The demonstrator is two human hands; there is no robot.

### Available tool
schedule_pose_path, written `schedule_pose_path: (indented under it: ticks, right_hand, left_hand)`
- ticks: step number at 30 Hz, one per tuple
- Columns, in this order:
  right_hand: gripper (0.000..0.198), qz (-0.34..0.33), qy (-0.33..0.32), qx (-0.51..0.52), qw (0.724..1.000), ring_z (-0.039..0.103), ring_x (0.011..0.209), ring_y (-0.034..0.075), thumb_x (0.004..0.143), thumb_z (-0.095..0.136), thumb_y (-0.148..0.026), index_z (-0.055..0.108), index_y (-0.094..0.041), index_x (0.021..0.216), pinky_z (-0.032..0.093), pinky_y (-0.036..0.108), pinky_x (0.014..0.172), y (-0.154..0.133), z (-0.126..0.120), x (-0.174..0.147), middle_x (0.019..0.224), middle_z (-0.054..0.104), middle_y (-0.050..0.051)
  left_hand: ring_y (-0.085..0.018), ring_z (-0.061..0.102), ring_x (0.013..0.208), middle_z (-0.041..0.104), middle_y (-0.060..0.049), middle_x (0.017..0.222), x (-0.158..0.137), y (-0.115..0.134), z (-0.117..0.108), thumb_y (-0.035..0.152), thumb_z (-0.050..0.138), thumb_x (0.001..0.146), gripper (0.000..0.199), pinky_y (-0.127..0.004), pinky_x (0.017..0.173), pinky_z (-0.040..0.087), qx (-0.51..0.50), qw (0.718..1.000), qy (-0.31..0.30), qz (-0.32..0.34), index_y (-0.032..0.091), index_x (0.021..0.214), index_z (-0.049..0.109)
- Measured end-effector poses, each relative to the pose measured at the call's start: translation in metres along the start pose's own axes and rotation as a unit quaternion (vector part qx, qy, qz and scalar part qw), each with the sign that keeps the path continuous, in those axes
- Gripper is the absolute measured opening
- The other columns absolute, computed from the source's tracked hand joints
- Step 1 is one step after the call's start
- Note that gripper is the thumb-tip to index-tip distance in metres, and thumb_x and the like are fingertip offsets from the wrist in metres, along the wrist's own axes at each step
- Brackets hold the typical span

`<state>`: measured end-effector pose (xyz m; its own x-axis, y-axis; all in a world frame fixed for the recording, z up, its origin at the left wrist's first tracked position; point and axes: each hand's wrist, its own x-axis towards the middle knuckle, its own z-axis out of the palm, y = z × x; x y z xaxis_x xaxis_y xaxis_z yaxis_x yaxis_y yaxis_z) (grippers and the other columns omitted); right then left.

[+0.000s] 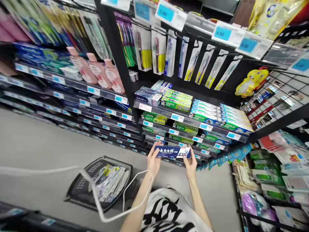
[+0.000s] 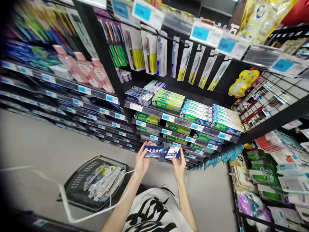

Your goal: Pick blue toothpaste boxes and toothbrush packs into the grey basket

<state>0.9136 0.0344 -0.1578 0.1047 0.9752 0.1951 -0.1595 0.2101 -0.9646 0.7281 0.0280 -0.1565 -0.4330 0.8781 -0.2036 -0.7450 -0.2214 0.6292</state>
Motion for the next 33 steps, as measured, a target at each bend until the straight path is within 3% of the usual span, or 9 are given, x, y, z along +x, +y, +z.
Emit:
schedule_pose_path:
  ticks: [4,8,12,18,23,33]
  right_hand:
    - [0.072,-0.016,0.018,0.0,1.0,0.048,0.142,0.031,0.087,0.074,-0.037,0.048,-0.022,0.152,0.044,0.048,0.115,-0.002,-0.006,-0.003,0.16,0.041,0.014]
    - [0.072,-0.005,0.013,0.012,1.0,0.043,0.146,0.032,0.086,0.075,-0.035,0.049,-0.021,0.151,0.038,0.051,0.119,0.003,0.005,-0.008,0.159,0.042,0.015]
    - [0.07,0.015,-0.003,0.026,1.0,0.046,0.144,0.031,0.086,0.075,-0.035,0.051,-0.019,0.15,0.034,0.054,0.122,0.008,0.026,-0.011,0.155,0.047,0.015]
    - [0.062,0.04,-0.029,0.026,0.998,0.051,0.139,0.032,0.085,0.077,-0.034,0.059,-0.021,0.143,0.038,0.055,0.119,0.006,0.075,-0.007,0.152,0.052,0.016]
    - [0.061,0.041,-0.037,-0.002,0.998,0.055,0.136,0.033,0.081,0.079,-0.038,0.063,-0.019,0.137,0.041,0.057,0.116,0.012,0.15,0.003,0.146,0.058,0.017]
    - [0.054,0.086,-0.187,-0.003,0.978,0.064,0.123,0.028,0.08,0.081,-0.038,0.066,-0.019,0.128,0.051,0.046,0.106,0.025,0.358,0.029,0.143,0.061,0.016]
  left_hand:
    - [-0.03,0.062,0.13,0.065,-0.01,0.142,-0.008,0.001,0.009,0.034,0.082,0.077,0.047,-0.043,0.113,0.046,0.023,1.0,-0.015,0.006,0.026,0.123,0.073]
    - [-0.031,0.061,0.13,0.064,-0.01,0.143,-0.009,0.013,0.0,0.035,0.082,0.077,0.047,-0.044,0.111,0.047,0.027,0.999,-0.016,0.018,0.025,0.122,0.073]
    - [-0.03,0.064,0.126,0.066,-0.011,0.14,0.0,0.035,-0.014,0.036,0.083,0.077,0.044,-0.043,0.107,0.05,0.021,0.999,0.01,0.04,0.024,0.118,0.073]
    - [-0.028,0.07,0.115,0.069,-0.013,0.134,0.036,0.085,-0.03,0.038,0.084,0.077,0.041,-0.039,0.099,0.053,0.013,0.997,0.03,0.074,0.021,0.113,0.073]
    - [-0.028,0.07,0.115,0.069,-0.014,0.135,0.078,0.144,-0.06,0.039,0.083,0.078,0.041,-0.039,0.098,0.053,0.003,0.996,0.025,0.084,0.021,0.114,0.073]
    - [-0.026,0.075,0.101,0.073,-0.01,0.125,0.162,0.303,-0.153,0.038,0.084,0.077,0.033,-0.032,0.08,0.059,-0.044,0.969,0.118,0.213,0.02,0.104,0.076]
